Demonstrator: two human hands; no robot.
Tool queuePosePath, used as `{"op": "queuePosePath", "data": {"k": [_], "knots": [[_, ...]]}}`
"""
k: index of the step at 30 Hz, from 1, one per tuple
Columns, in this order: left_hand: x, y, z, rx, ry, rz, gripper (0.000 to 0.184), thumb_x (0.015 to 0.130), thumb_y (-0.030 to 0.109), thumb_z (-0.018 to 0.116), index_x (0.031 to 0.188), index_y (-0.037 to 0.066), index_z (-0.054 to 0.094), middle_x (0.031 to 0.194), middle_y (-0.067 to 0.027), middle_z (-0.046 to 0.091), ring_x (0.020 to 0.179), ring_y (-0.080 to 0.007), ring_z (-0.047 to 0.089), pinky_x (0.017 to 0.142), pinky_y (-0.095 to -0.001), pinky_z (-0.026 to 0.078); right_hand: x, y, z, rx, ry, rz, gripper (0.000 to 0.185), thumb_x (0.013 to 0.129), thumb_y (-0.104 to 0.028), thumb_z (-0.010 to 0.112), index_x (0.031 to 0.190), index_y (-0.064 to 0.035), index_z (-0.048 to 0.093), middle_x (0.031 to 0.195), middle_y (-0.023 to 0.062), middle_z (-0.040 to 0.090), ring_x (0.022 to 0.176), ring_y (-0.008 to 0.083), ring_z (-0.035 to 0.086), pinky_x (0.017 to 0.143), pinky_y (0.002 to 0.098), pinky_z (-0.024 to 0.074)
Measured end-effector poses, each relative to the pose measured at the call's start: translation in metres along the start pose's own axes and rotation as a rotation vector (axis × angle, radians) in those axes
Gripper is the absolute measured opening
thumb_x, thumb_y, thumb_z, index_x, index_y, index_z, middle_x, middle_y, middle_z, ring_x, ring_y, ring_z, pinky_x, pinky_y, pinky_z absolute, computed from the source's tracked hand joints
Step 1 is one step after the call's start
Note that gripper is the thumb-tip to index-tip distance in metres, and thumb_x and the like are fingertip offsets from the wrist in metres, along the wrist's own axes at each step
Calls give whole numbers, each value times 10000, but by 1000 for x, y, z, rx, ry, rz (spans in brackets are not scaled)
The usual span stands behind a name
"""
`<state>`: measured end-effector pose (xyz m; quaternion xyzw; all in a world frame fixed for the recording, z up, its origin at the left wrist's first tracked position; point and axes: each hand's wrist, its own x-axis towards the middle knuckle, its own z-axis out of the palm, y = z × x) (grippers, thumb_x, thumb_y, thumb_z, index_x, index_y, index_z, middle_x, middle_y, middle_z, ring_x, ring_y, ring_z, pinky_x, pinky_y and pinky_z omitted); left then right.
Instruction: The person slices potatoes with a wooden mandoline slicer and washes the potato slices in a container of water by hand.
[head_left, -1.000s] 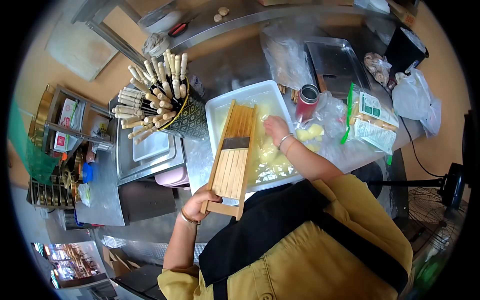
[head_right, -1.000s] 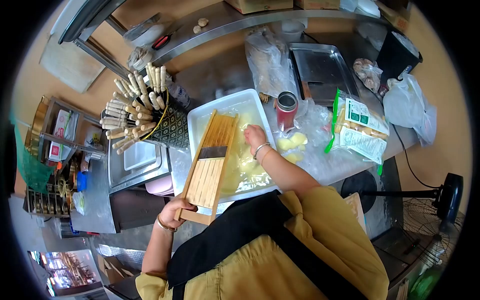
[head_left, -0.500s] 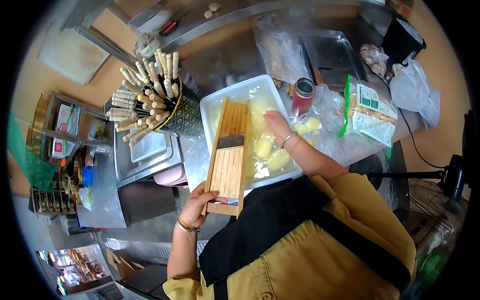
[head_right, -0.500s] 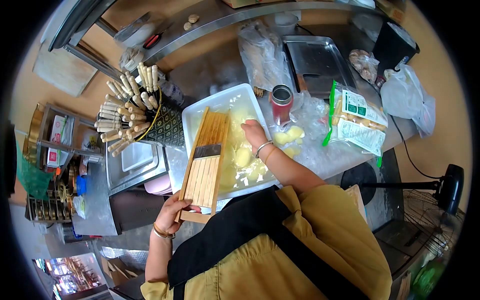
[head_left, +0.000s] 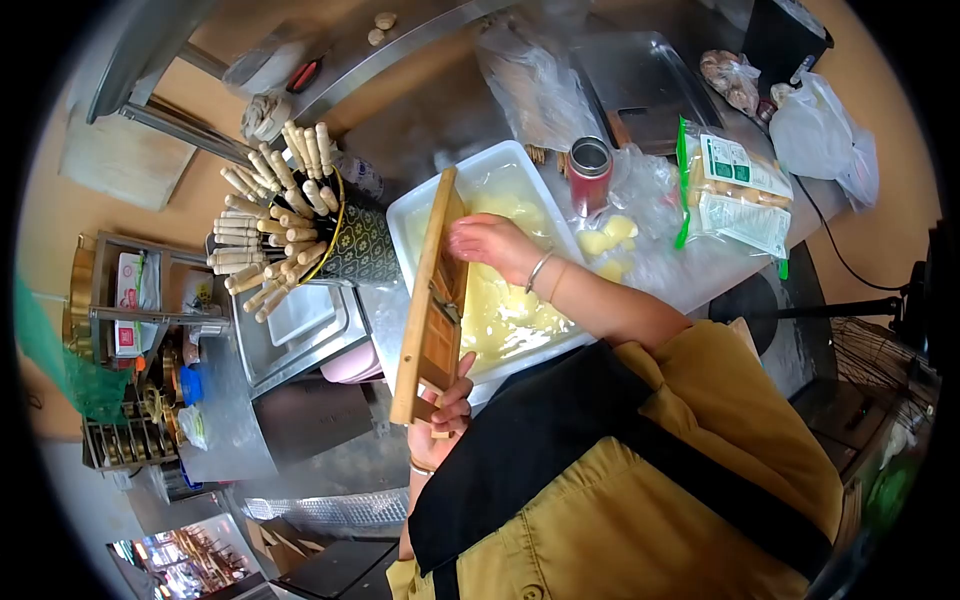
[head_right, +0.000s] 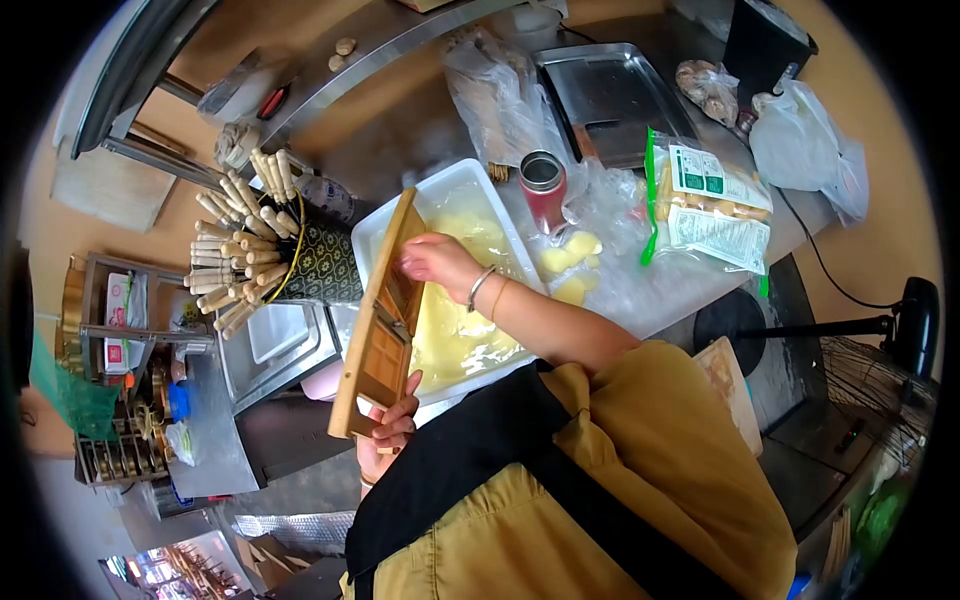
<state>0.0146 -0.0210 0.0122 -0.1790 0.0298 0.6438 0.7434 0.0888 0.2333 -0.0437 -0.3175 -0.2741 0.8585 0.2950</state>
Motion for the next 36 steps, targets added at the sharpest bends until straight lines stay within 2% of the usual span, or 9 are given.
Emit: {"op": "queuePosePath", "data": {"k": [3, 7, 10, 13, 17, 18, 23, 29, 36], "knots": [[4, 2, 13, 48, 1, -20, 551, 975, 230, 419, 1390, -57, 198, 775, -56, 392, 554, -88, 462, 459, -191, 435, -9, 1, 8, -195, -174, -173, 317, 859, -179, 592, 1116, -1, 542, 994, 123, 610, 905, 193, 592, 815, 250, 469], [-3, 2, 30, 205, 56, -8, 552, 974, 226, 428, 1384, -65, 201, 754, -64, 401, 508, -91, 440, 389, -172, 391, -14, 10, -41, -1134, -91, -416, 366, 804, -208, 602, 1116, -21, 566, 1096, 169, 577, 1031, 344, 549, 880, 384, 442], [-17, 2, 32, 180, 105, 39, 558, 987, 246, 343, 1385, -94, 151, 712, -94, 403, 431, -124, 447, 336, -199, 387, -40, 36, -71, -1933, -443, -516, 524, 735, -324, 664, 1210, -133, 550, 1290, 167, 453, 1223, 342, 401, 942, 480, 388], [-36, 7, 30, 285, 78, 35, 679, 935, 249, 521, 1394, -72, 137, 720, -49, 388, 438, -71, 395, 346, -167, 348, -44, 46, -79, -1984, -348, -566, 582, 736, -328, 663, 1265, -146, 502, 1290, 157, 464, 1212, 328, 427, 940, 465, 393], [-59, 5, 23, 268, 68, 87, 611, 971, 288, 427, 1398, -60, 162, 704, -57, 389, 426, -83, 396, 341, -173, 353, -26, 23, -51, -2063, -239, -191, 663, 729, -391, 656, 1315, -166, 443, 1330, 161, 427, 1263, 344, 366, 965, 461, 382], [-62, 6, 21, 252, 56, 109, 587, 986, 303, 383, 1401, -54, 171, 698, -62, 389, 420, -88, 396, 341, -177, 357, -24, 22, -52, -2126, -156, -430, 665, 732, -419, 648, 1298, -129, 455, 1300, 173, 449, 1237, 349, 391, 959, 457, 386], [-79, 4, 15, 200, 6, 132, 566, 1001, 327, 315, 1403, -48, 182, 682, -76, 388, 404, -111, 401, 342, -189, 363, 9, 1, -31, -1840, -1, -207, 546, 756, -380, 640, 1185, -67, 513, 1160, 169, 533, 1155, 339, 451, 940, 435, 404], [-90, -1, 6, 167, -32, 177, 572, 1001, 331, 313, 1392, -69, 196, 672, -75, 391, 401, -113, 408, 348, -188, 370, 26, 7, 0, -2001, -103, -646, 529, 785, -304, 626, 1241, -69, 497, 1306, 187, 441, 1247, 330, 374, 988, 449, 350], [-93, -3, 1, 161, -82, 214, 558, 1004, 315, 299, 1381, -86, 207, 662, -74, 384, 395, -109, 396, 346, -189, 374, 31, 34, 13, -2277, -356, -98, 788, 681, -459, 696, 1367, -219, 389, 1420, 134, 324, 1334, 347, 245, 1002, 598, 275]]}}
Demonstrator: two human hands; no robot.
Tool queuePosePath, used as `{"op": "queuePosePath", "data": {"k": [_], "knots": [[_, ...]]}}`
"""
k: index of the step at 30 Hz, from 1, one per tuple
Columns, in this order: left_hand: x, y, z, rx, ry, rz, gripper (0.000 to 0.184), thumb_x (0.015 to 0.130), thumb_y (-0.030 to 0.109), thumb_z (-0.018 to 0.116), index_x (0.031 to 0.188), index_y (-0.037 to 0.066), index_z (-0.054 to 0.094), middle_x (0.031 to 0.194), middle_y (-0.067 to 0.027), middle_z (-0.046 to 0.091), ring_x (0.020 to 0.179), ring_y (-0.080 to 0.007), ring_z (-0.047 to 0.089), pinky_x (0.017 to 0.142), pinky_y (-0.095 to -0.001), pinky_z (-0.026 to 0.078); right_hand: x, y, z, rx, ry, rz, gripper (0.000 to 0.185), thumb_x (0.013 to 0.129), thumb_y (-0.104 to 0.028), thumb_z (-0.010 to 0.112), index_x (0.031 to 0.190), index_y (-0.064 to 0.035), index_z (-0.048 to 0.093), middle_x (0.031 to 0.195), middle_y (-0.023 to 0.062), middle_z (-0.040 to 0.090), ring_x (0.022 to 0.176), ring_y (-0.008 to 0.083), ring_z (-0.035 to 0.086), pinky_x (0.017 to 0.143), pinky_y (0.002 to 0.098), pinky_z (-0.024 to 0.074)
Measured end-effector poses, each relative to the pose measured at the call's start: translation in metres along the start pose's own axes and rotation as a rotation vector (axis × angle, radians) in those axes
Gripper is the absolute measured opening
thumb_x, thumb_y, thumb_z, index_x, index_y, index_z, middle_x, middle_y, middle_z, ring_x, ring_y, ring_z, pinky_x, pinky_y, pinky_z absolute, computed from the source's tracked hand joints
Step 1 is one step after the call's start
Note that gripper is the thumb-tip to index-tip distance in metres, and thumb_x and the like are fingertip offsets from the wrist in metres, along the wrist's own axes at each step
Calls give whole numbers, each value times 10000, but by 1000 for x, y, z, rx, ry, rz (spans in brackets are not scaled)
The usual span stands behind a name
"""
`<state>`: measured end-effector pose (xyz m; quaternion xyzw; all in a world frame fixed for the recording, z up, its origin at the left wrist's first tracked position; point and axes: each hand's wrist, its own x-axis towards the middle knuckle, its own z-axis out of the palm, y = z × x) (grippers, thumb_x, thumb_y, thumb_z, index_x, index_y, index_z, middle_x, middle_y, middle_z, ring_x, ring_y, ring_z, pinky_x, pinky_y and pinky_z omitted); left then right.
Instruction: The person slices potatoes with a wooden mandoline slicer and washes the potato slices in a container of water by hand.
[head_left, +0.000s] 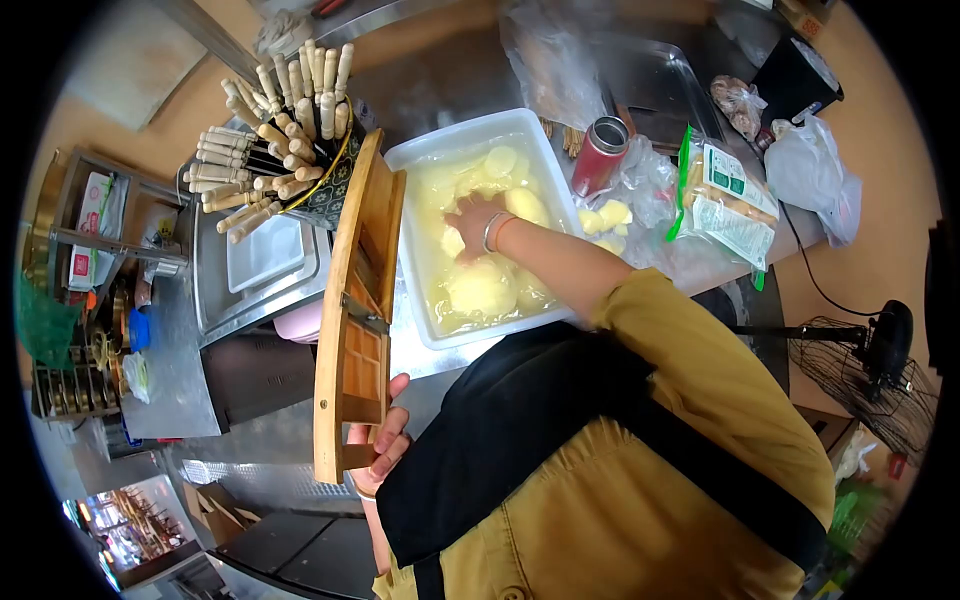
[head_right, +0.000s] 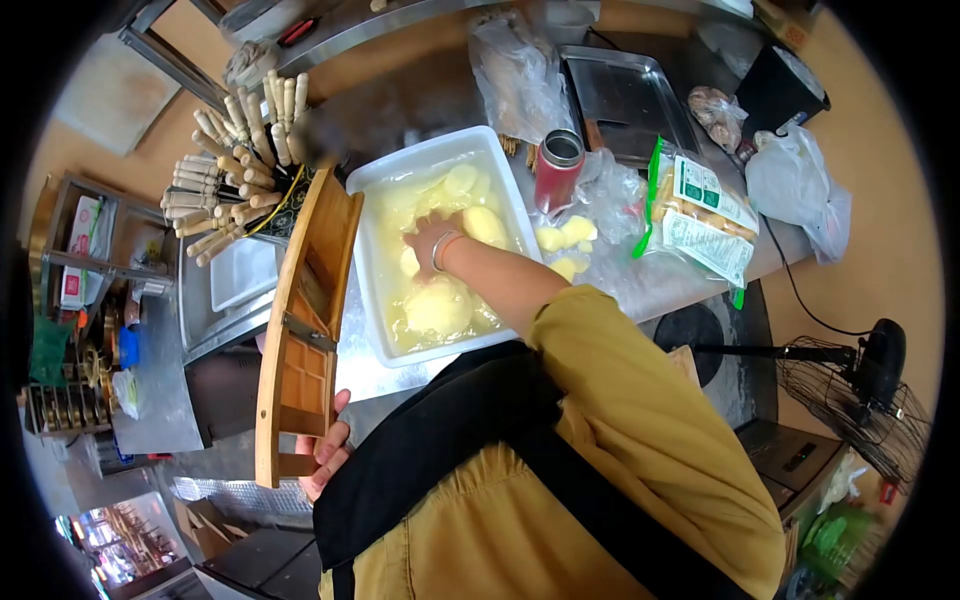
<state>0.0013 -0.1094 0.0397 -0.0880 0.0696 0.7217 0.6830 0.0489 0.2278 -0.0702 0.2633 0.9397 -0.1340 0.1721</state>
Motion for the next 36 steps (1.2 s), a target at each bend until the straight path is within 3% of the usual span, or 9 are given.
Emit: {"op": "queuePosePath", "data": {"k": [5, 10, 17, 20, 23, 25, 27, 33, 36], "knots": [[-2, -2, -2, -13, -2, 27, 573, 1004, 334, 294, 1381, -86, 202, 666, -79, 385, 401, -110, 405, 347, -188, 380, -19, 10, 5, -45, -129, -78, 643, 687, -416, 700, 1261, -199, 510, 1326, 79, 456, 1249, 288, 400, 947, 478, 406], [1, 1, -2, -12, -20, -17, 580, 1003, 344, 292, 1377, -89, 197, 678, -86, 393, 411, -113, 422, 349, -189, 387, -42, 30, 13, -84, 98, -185, 272, 739, -195, 624, 989, -89, 641, 1005, 133, 642, 955, 292, 615, 811, 372, 487], [2, 3, -1, 12, -28, -16, 574, 998, 328, 328, 1371, -91, 208, 682, -87, 404, 414, -108, 435, 352, -187, 397, -61, 29, -4, 81, 140, -121, 203, 722, -141, 598, 914, -95, 644, 960, 123, 639, 927, 291, 611, 777, 391, 471], [3, 4, -1, 34, 3, -6, 572, 996, 324, 339, 1368, -92, 213, 677, -85, 402, 404, -105, 423, 351, -186, 396, -73, 4, -3, -59, 492, -131, 210, 725, -91, 530, 899, -108, 646, 871, 103, 599, 877, 269, 560, 769, 418, 408], [5, 6, -2, 33, 1, -25, 568, 997, 322, 336, 1366, -93, 217, 669, -83, 399, 394, -107, 413, 347, -186, 393, -71, -33, 24, 32, 579, -486, 312, 673, -109, 587, 974, -67, 653, 1010, 149, 598, 1036, 290, 512, 883, 421, 373], [5, 6, -2, 36, 22, -22, 563, 999, 324, 328, 1363, -95, 229, 662, -84, 397, 392, -110, 410, 345, -188, 391, -74, -61, 40, -29, 391, -588, 395, 720, -141, 604, 1111, -80, 591, 1179, 133, 535, 1106, 282, 493, 921, 451, 365], [6, 5, 0, 24, 18, -16, 561, 1000, 322, 325, 1359, -99, 235, 660, -86, 398, 393, -113, 413, 346, -190, 393, -65, -77, 38, 42, 49, -424, 446, 752, -162, 588, 1191, -99, 539, 1254, 134, 492, 1164, 277, 463, 976, 463, 342], [9, 4, 0, 1, -27, -18, 554, 1003, 314, 309, 1348, -114, 245, 657, -98, 401, 395, -131, 421, 346, -198, 395, -45, -56, 64, -139, 312, -312, 397, 787, -197, 549, 1175, -112, 557, 1288, 133, 479, 1170, 261, 463, 890, 518, 409], [9, 4, 0, -8, -21, -7, 556, 1004, 316, 296, 1349, -117, 239, 658, -100, 398, 398, -137, 425, 346, -202, 394, -31, -53, 55, -51, 131, -252, 336, 794, -167, 535, 1122, -131, 601, 1234, 107, 526, 1150, 256, 485, 818, 555, 431]]}}
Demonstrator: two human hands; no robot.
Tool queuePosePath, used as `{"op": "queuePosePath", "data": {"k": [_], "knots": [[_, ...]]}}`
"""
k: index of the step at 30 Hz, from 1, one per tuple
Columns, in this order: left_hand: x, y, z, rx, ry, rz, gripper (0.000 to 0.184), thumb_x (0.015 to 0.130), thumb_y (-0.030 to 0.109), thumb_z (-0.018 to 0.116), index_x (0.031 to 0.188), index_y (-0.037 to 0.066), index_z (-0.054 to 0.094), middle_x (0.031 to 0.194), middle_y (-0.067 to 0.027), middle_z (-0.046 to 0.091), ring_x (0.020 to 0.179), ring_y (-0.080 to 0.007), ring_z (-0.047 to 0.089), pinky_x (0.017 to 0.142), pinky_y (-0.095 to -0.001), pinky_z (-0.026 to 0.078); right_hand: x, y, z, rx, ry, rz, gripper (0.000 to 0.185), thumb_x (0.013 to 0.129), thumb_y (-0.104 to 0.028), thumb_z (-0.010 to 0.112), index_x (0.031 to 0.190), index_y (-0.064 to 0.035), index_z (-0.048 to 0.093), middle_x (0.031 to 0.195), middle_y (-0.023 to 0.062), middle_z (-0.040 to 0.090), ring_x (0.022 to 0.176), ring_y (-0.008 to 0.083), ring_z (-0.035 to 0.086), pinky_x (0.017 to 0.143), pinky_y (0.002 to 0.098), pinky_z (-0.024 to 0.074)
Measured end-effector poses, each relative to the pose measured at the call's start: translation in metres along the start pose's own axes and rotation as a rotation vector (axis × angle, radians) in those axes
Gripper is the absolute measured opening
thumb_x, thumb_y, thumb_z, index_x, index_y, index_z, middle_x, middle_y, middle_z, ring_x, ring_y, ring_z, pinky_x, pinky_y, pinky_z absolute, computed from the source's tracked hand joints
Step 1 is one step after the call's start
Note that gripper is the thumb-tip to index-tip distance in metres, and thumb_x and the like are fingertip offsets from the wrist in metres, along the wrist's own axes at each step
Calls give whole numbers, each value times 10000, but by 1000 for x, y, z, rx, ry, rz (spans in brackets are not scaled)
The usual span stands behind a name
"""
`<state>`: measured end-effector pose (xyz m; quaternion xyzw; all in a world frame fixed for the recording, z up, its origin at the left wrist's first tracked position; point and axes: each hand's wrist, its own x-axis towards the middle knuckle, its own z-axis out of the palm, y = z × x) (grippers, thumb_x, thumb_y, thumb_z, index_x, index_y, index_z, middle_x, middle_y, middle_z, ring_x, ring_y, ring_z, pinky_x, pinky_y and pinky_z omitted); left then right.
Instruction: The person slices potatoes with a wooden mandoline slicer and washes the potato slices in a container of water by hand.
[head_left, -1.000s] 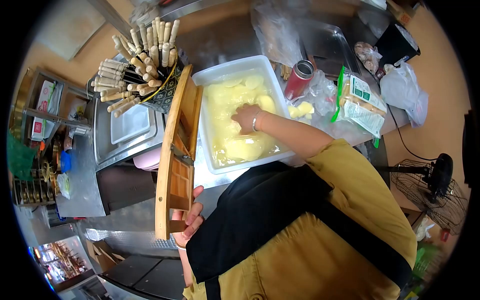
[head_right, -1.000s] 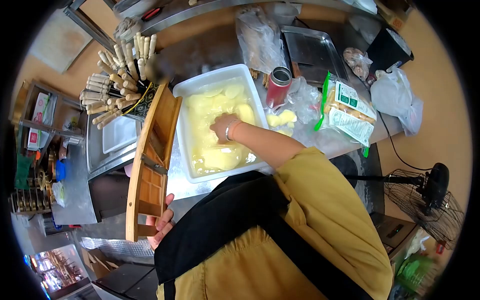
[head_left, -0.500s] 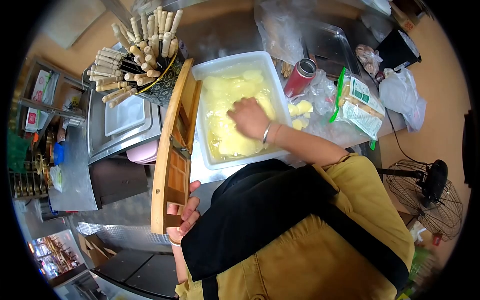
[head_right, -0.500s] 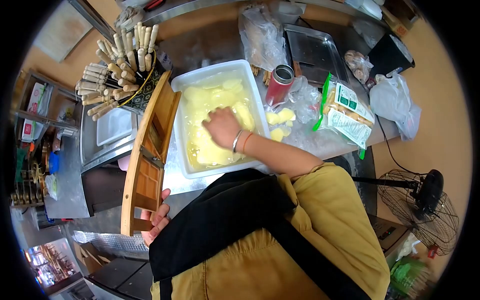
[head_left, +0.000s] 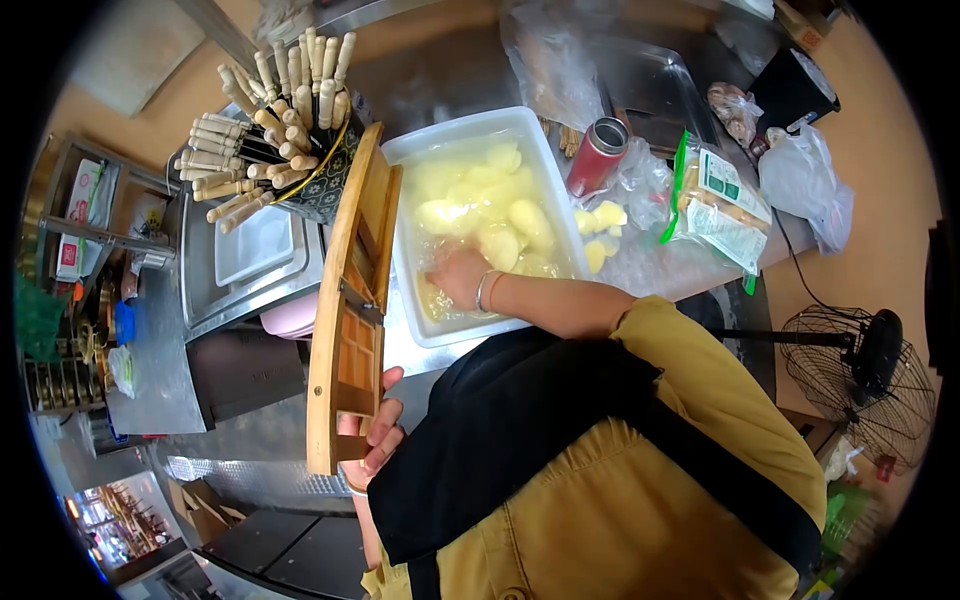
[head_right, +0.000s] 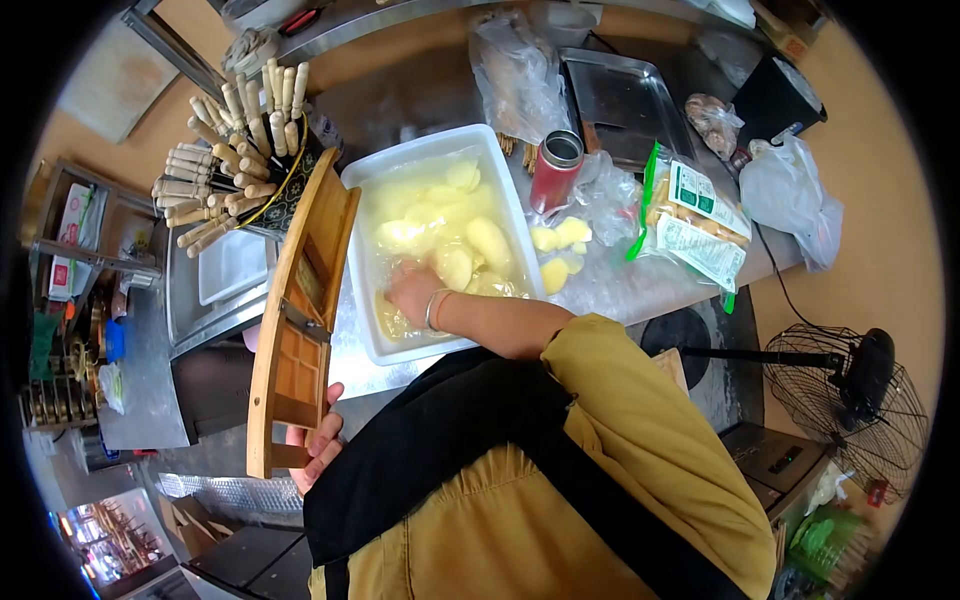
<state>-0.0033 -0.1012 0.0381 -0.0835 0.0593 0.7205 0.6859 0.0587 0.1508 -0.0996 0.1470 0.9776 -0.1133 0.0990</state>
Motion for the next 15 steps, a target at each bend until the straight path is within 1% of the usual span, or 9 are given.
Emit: {"op": "queuePosePath", "data": {"k": [1, 3, 4, 6, 7, 9, 12, 13, 15], "knots": [[0, 0, 0, -2, -2, 1, 559, 1005, 320, 289, 1351, -116, 234, 659, -101, 396, 401, -139, 428, 347, -203, 393, 7, 6, 6, 0, -1, -1, 336, 794, -167, 535, 1122, -131, 601, 1234, 107, 526, 1150, 256, 485, 818, 555, 431], [0, 0, 0, 5, 3, 11, 560, 1005, 320, 290, 1354, -114, 228, 664, -101, 396, 405, -137, 430, 350, -203, 394, 24, 20, 21, -12, 168, 31, 274, 797, -117, 513, 1042, -141, 633, 1146, 91, 575, 1108, 254, 517, 804, 530, 446], [-1, 1, 0, 14, 10, 19, 562, 1005, 321, 291, 1356, -112, 222, 670, -100, 395, 409, -136, 432, 352, -203, 396, 24, 22, 4, -12, 168, 26, 274, 797, -117, 513, 1042, -141, 633, 1146, 91, 575, 1108, 254, 517, 804, 530, 446], [-2, 1, -1, 5, 4, 23, 560, 1004, 317, 298, 1358, -109, 218, 675, -99, 396, 413, -135, 433, 355, -203, 397, 23, 29, -27, -130, 47, 123, 282, 836, -126, 495, 1092, -127, 614, 1167, 84, 567, 1099, 254, 514, 842, 535, 433], [-2, 1, -2, -5, -2, 21, 558, 1003, 313, 304, 1361, -106, 214, 680, -97, 396, 417, -134, 435, 358, -203, 399, 27, 38, -28, -131, 45, 120, 282, 836, -126, 495, 1092, -127, 614, 1167, 84, 567, 1099, 254, 514, 842, 535, 433], [-3, 1, -2, -2, -10, 28, 559, 1002, 313, 311, 1362, -104, 214, 681, -95, 396, 419, -132, 435, 360, -204, 400, 34, 55, -29, -89, 117, 179, 254, 835, -126, 497, 1055, -122, 624, 1133, 82, 584, 1070, 245, 530, 827, 499, 445], [-3, 1, -2, 6, -12, 37, 566, 1000, 318, 319, 1363, -104, 211, 682, -93, 396, 419, -128, 432, 362, -205, 401, 36, 73, -42, -72, 177, 225, 254, 832, -122, 496, 1054, -111, 619, 1107, 88, 592, 1049, 257, 538, 827, 459, 449], [-3, 2, -2, 8, -4, 39, 572, 1000, 322, 322, 1363, -106, 208, 683, -93, 396, 418, -126, 429, 362, -205, 400, 35, 74, -47, -73, 178, 225, 254, 832, -122, 496, 1054, -111, 619, 1107, 88, 592, 1049, 257, 538, 827, 459, 449], [-2, 3, -2, 7, -9, 33, 575, 999, 323, 323, 1360, -109, 209, 682, -94, 399, 415, -126, 426, 361, -202, 399, 33, 75, -57, -29, 298, 340, 244, 825, -115, 497, 1036, -99, 618, 1079, 103, 593, 1041, 263, 538, 824, 436, 450]]}}
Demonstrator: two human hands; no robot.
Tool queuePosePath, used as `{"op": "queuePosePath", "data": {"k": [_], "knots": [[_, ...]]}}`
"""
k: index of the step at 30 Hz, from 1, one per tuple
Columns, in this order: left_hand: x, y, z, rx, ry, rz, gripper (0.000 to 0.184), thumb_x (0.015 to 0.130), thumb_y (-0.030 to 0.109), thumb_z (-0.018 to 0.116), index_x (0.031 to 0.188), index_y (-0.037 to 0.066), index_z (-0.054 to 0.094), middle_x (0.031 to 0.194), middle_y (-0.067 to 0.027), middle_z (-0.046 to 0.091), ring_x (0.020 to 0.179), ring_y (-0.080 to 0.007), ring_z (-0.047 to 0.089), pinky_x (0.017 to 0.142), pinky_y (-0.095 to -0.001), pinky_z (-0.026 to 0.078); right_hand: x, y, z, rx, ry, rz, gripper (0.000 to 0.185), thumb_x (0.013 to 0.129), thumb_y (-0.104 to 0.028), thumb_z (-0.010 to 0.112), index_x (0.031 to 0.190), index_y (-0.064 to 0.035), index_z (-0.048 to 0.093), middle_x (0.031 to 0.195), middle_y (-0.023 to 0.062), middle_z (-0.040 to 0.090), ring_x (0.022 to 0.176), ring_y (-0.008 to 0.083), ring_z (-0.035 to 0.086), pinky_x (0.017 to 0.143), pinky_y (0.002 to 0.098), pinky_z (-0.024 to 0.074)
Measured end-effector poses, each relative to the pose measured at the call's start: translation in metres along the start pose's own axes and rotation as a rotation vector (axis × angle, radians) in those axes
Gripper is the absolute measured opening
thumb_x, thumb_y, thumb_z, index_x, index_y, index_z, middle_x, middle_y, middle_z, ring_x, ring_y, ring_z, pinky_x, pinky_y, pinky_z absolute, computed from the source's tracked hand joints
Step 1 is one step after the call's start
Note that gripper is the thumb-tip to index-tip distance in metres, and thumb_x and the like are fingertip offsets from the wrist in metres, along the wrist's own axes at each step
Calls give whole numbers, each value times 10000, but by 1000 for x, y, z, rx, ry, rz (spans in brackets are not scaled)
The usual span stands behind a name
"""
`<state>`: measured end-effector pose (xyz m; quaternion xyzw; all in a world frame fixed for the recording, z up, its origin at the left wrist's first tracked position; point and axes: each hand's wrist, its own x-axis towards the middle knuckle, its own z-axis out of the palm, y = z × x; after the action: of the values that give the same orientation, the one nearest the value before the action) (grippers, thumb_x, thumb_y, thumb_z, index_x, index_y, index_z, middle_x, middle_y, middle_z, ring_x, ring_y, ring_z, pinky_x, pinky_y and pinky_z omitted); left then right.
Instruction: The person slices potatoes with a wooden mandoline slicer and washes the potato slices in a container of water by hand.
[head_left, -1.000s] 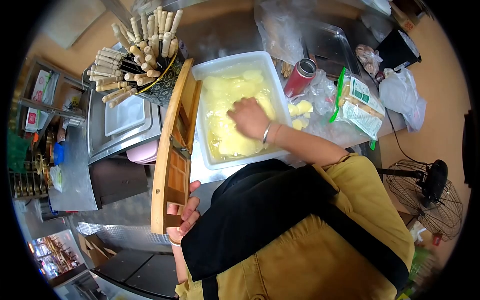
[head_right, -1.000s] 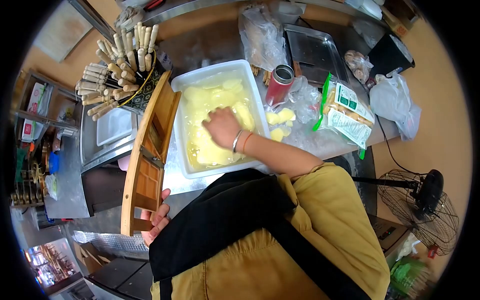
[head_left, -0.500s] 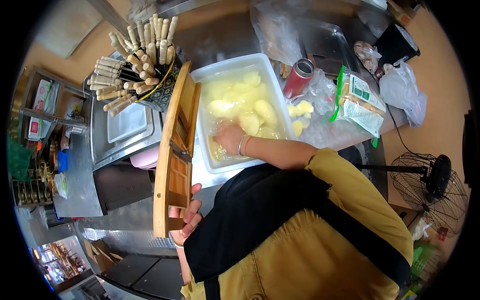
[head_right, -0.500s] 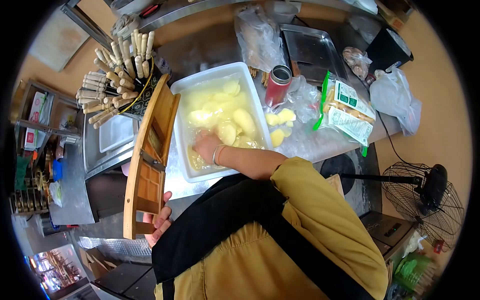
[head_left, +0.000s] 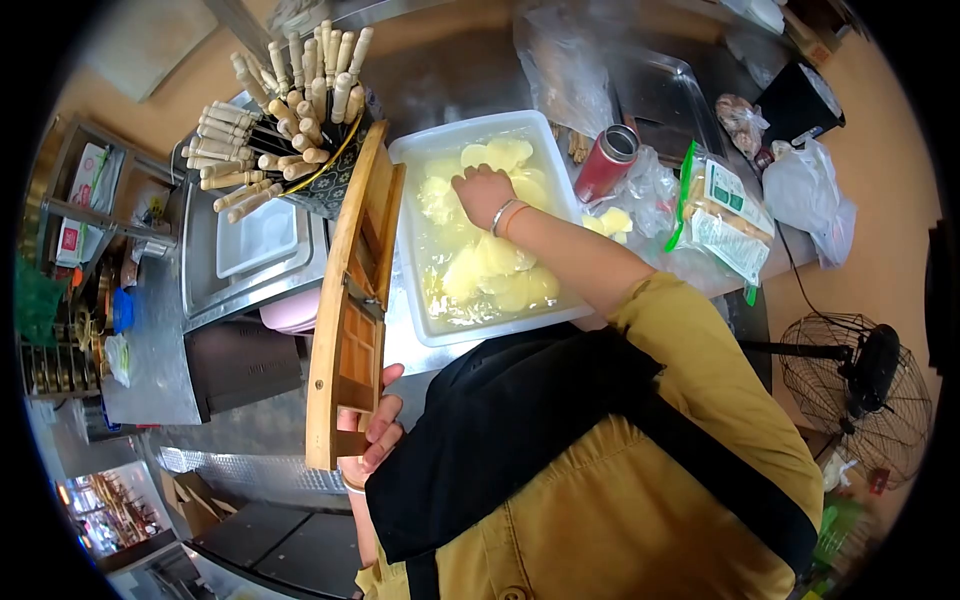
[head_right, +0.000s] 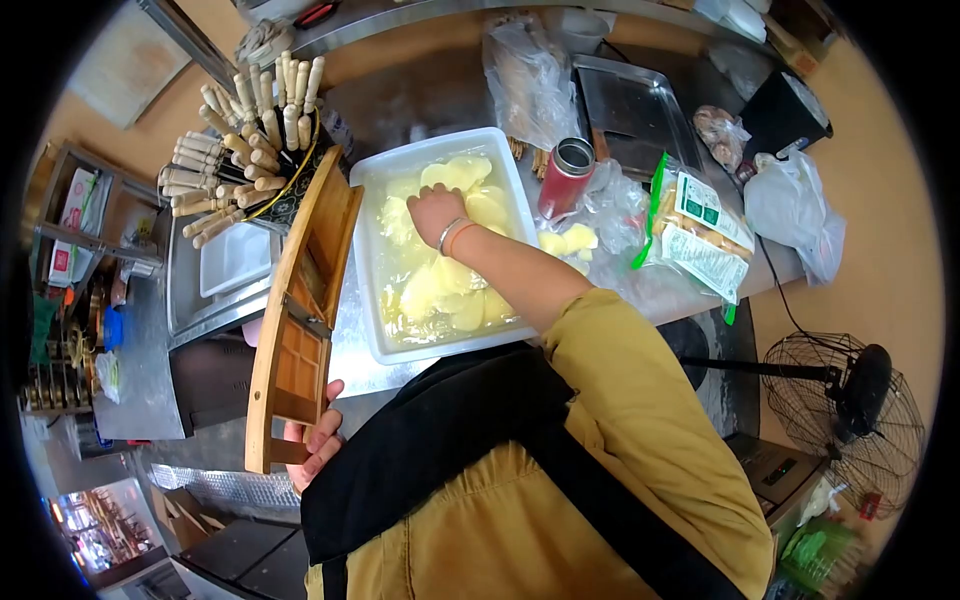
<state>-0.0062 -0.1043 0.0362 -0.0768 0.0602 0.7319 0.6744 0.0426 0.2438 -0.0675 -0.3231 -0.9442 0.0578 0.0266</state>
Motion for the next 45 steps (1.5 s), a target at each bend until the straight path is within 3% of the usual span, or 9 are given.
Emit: {"op": "queuePosePath", "data": {"k": [9, 12, 14, 17, 24, 28, 36, 42, 45], "knots": [[12, 4, 1, -1, 17, -52, 551, 1003, 305, 306, 1348, -120, 241, 664, -100, 403, 406, -133, 422, 351, -197, 396, -72, -72, 7, 179, -295, -490, 448, 672, -168, 695, 1070, -15, 559, 1050, 157, 574, 1020, 283, 528, 886, 395, 401], [12, 5, 2, -6, 23, -56, 550, 1004, 308, 300, 1349, -117, 244, 665, -101, 403, 405, -133, 421, 348, -198, 395, -81, -76, 30, 115, -164, -453, 494, 653, -179, 699, 1096, -25, 545, 1016, 133, 600, 961, 251, 553, 868, 368, 381], [12, 4, 2, -8, 27, -58, 551, 1004, 310, 298, 1350, -115, 244, 666, -101, 403, 404, -133, 421, 347, -198, 394, -79, -73, 43, 150, -76, -384, 343, 682, -217, 644, 1000, -90, 617, 931, 78, 641, 885, 228, 591, 837, 363, 350], [12, 5, 3, -19, 32, -42, 548, 1005, 309, 292, 1353, -111, 239, 667, -101, 404, 405, -132, 421, 345, -199, 392, -73, -62, 47, 4, -240, -380, 223, 717, -217, 612, 918, -132, 659, 859, 49, 662, 840, 226, 607, 815, 374, 360], [10, 8, 0, -2, 6, -54, 549, 1005, 309, 292, 1358, -107, 231, 666, -93, 402, 408, -120, 417, 344, -194, 384, -51, -41, 22, -7, -371, -349, 176, 732, -206, 581, 884, -160, 657, 871, 71, 655, 884, 241, 609, 792, 408, 411], [11, 8, 5, 14, 7, -62, 543, 1005, 305, 301, 1351, -109, 245, 663, -87, 401, 401, -113, 408, 347, -189, 386, -26, -15, 39, -16, -153, -237, 167, 748, -224, 566, 877, -165, 654, 907, 81, 647, 894, 261, 610, 768, 414, 457], [15, 9, 10, 73, 24, -80, 540, 1001, 304, 325, 1341, -111, 260, 660, -83, 402, 398, -111, 406, 348, -180, 389, -13, 44, -2, 407, -66, 146, 179, 739, -220, 555, 831, -78, 611, 879, 136, 639, 846, 324, 600, 751, 404, 471], [16, 11, 13, 75, 40, -78, 539, 1002, 305, 324, 1346, -105, 258, 665, -85, 403, 398, -110, 405, 347, -183, 387, -14, 83, 7, 728, 133, 215, 141, 716, -90, 638, 857, -83, 629, 790, 94, 632, 727, 206, 608, 714, 299, 480], [16, 14, 12, 91, 42, -73, 542, 999, 304, 335, 1348, -103, 256, 668, -84, 401, 399, -109, 404, 347, -184, 385, -16, 86, -4, 902, -14, 321, 228, 734, -244, 700, 835, -42, 663, 795, 106, 650, 738, 194, 607, 751, 285, 473]]}}
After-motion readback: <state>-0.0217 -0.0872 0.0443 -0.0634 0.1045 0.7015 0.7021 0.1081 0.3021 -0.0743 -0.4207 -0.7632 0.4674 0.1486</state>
